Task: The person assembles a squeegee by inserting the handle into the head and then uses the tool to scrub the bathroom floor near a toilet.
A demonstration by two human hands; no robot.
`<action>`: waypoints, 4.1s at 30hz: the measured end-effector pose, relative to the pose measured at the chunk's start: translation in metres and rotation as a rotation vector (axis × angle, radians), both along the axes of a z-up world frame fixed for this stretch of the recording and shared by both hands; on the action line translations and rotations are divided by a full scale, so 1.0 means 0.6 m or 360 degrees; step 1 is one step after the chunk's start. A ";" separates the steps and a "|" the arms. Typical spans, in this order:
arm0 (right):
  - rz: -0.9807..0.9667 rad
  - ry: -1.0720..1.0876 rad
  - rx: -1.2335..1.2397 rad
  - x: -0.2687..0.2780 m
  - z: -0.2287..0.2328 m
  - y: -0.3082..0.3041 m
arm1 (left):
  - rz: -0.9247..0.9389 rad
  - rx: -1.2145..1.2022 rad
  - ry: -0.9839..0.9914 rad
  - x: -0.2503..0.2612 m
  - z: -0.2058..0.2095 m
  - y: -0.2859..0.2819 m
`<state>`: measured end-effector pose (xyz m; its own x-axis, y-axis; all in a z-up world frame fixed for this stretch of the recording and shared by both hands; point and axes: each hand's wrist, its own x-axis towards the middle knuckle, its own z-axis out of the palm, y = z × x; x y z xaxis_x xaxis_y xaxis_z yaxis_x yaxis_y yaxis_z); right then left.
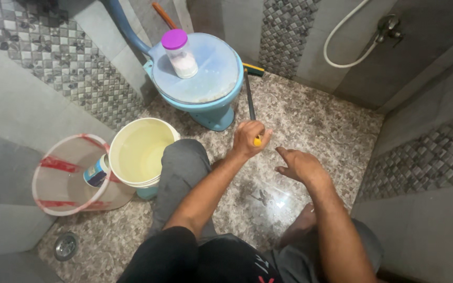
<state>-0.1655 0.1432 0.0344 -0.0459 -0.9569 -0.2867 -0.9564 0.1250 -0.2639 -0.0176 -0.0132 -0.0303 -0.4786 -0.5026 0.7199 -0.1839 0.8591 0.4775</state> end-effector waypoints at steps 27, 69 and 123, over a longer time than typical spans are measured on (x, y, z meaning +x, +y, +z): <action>-0.0272 -0.0417 -0.0619 0.024 0.073 -0.002 | -0.0020 0.0145 -0.0658 -0.005 0.196 0.135; -0.0592 -0.2040 -0.2186 0.066 -0.180 -0.337 | 0.0163 0.0496 0.0451 0.086 0.162 -0.203; -0.0774 -0.1789 -0.2644 0.072 0.006 -0.194 | 0.0179 0.0534 0.0420 0.095 0.159 -0.190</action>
